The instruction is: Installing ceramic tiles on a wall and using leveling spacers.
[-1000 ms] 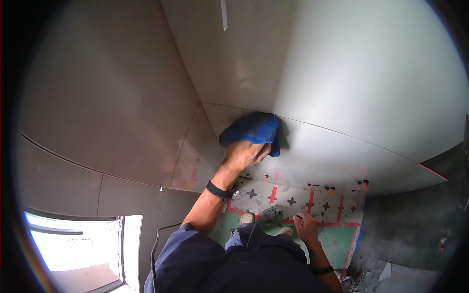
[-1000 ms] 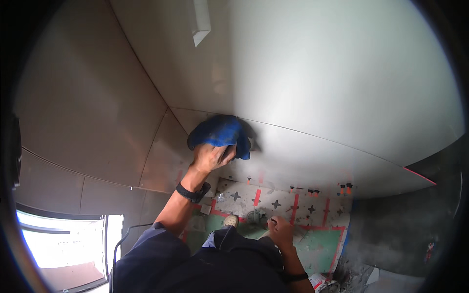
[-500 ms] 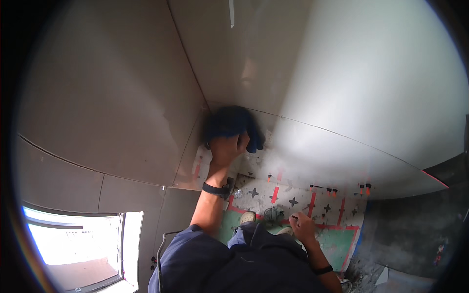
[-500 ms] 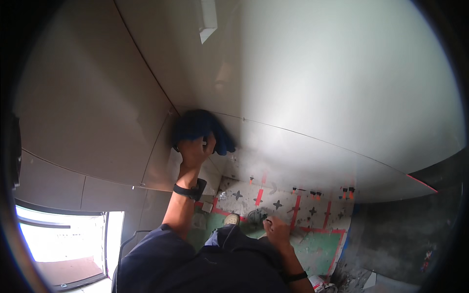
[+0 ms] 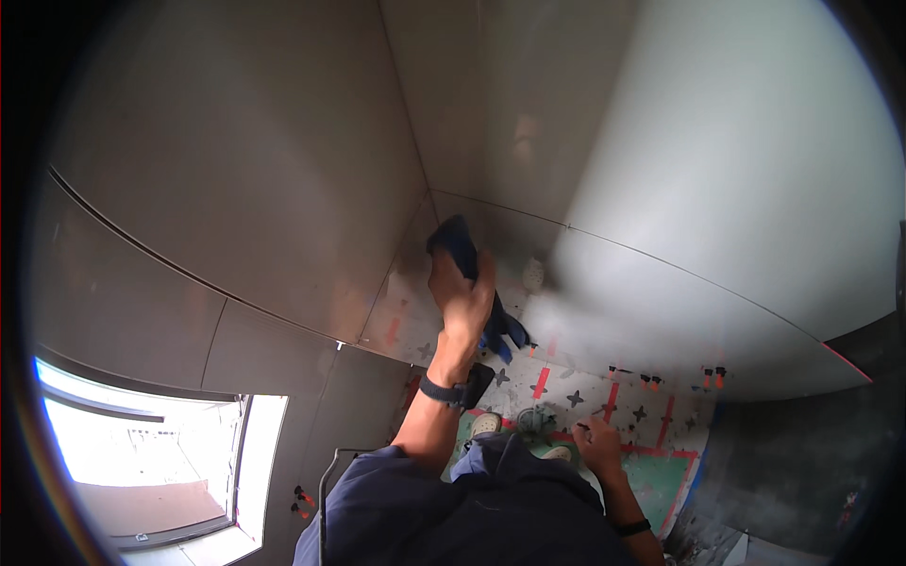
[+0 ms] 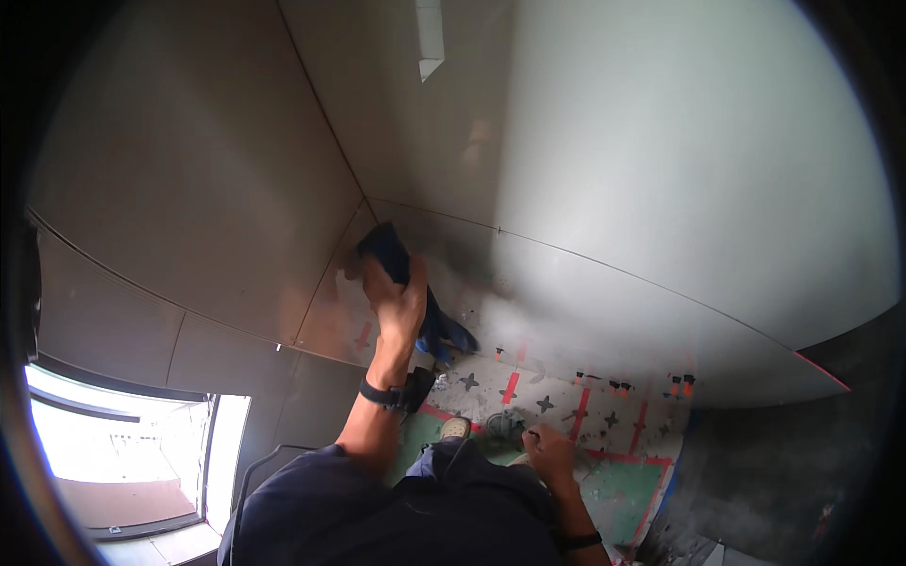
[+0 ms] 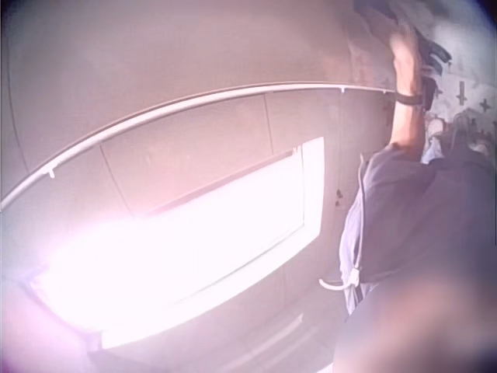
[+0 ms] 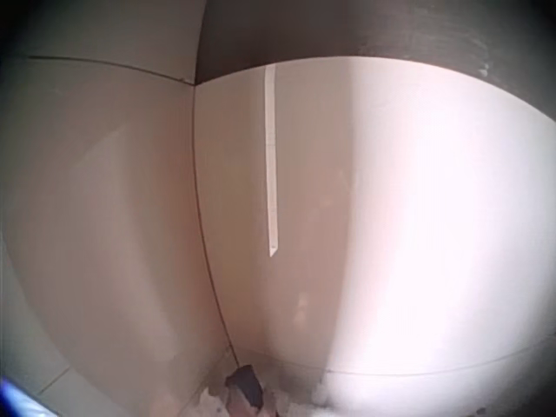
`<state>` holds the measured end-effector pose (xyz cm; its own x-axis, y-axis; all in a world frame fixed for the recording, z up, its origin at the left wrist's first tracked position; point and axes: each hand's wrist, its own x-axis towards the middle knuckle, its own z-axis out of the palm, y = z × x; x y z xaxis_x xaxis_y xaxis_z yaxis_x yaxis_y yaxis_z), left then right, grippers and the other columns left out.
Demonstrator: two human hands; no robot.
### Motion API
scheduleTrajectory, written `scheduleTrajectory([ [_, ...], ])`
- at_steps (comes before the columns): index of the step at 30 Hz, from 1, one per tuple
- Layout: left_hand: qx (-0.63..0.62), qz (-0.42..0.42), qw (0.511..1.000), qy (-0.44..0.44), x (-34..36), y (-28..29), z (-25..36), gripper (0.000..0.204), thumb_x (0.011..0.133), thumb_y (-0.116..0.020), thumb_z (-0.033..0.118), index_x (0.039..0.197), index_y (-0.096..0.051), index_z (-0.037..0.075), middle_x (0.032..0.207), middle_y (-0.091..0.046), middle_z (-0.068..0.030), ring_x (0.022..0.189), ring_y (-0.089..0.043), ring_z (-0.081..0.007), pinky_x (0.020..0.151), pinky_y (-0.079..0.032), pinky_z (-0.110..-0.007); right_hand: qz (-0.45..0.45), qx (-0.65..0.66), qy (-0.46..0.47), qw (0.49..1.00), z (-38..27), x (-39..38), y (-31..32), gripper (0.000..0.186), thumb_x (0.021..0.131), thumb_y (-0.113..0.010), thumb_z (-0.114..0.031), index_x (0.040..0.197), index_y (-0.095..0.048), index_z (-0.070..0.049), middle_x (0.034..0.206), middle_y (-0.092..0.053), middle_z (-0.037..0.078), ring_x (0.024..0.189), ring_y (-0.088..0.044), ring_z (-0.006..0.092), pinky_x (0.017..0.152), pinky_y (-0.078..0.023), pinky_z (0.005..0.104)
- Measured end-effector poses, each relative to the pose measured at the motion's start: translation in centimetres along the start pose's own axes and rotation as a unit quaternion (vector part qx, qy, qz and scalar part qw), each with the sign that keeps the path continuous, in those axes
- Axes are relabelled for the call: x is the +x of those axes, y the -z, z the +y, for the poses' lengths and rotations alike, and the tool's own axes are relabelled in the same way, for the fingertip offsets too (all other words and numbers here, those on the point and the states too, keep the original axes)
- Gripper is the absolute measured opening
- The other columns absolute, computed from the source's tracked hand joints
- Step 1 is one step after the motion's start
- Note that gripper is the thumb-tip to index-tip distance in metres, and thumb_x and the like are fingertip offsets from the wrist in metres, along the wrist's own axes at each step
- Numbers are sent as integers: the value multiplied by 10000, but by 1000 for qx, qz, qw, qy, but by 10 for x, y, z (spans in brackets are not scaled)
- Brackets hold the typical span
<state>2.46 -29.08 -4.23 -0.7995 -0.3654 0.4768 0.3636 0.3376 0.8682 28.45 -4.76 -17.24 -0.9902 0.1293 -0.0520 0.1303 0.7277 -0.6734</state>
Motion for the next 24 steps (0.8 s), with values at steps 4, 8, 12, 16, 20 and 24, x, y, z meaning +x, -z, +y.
scheduleTrajectory([
  [4, 219, -12, 967, -125, 13, -2, -25, 466, 840, -711, 178, 1222, -559, -41, 1016, -627, -240, 913, -631, -396, 803, -519, -446, 1, -9, 20, 1000, -1, 0, -4, 167, 863, -693, -214, 911, -688, -55, 777, -675, 142, 659, -659, 307, 618, -510, 392],
  [8, 308, -29, 945, -109, 18, 0, -34, 416, 838, -707, 174, 1213, -608, 23, 1066, -614, -251, 937, -626, -431, 799, -519, -492, -14, -3, -9, 1000, 4, -7, -6, 172, 865, -693, -222, 911, -688, -56, 767, -675, 146, 669, -667, 324, 616, -512, 407],
  [12, 333, -7, 928, -165, 21, 3, -31, 349, 851, -685, 207, 1173, -616, 90, 1014, -599, -229, 885, -634, -409, 726, -535, -507, -16, -6, -28, 999, 4, -7, 1, 175, 864, -696, -225, 910, -687, -56, 772, -681, 150, 691, -678, 333, 624, -519, 410],
  [16, 335, -35, 929, -156, 20, 4, -17, 328, 830, -691, 185, 1139, -633, 94, 1011, -611, -197, 862, -644, -386, 706, -547, -485, -9, -5, -19, 1000, 9, -9, -3, 176, 868, -692, -228, 909, -686, -57, 765, -679, 150, 688, -677, 333, 620, -516, 412],
  [20, 300, -74, 922, -232, 11, 0, -6, 305, 792, -706, 129, 1090, -650, 91, 1003, -625, -176, 831, -651, -371, 675, -555, -459, -21, 0, -3, 1000, 2, -7, -4, 179, 867, -693, -228, 910, -686, -54, 740, -666, 147, 663, -664, 329, 609, -509, 400],
  [24, 188, -198, 943, -192, -19, 6, 18, 261, 791, -722, 71, 1042, -672, 21, 899, -621, -194, 839, -653, -365, 713, -537, -404, -52, 10, -35, 998, -8, -3, 4, 232, 883, -691, -237, 1008, -678, -42, 856, -701, 141, 767, -698, 285, 684, -532, 368],
])
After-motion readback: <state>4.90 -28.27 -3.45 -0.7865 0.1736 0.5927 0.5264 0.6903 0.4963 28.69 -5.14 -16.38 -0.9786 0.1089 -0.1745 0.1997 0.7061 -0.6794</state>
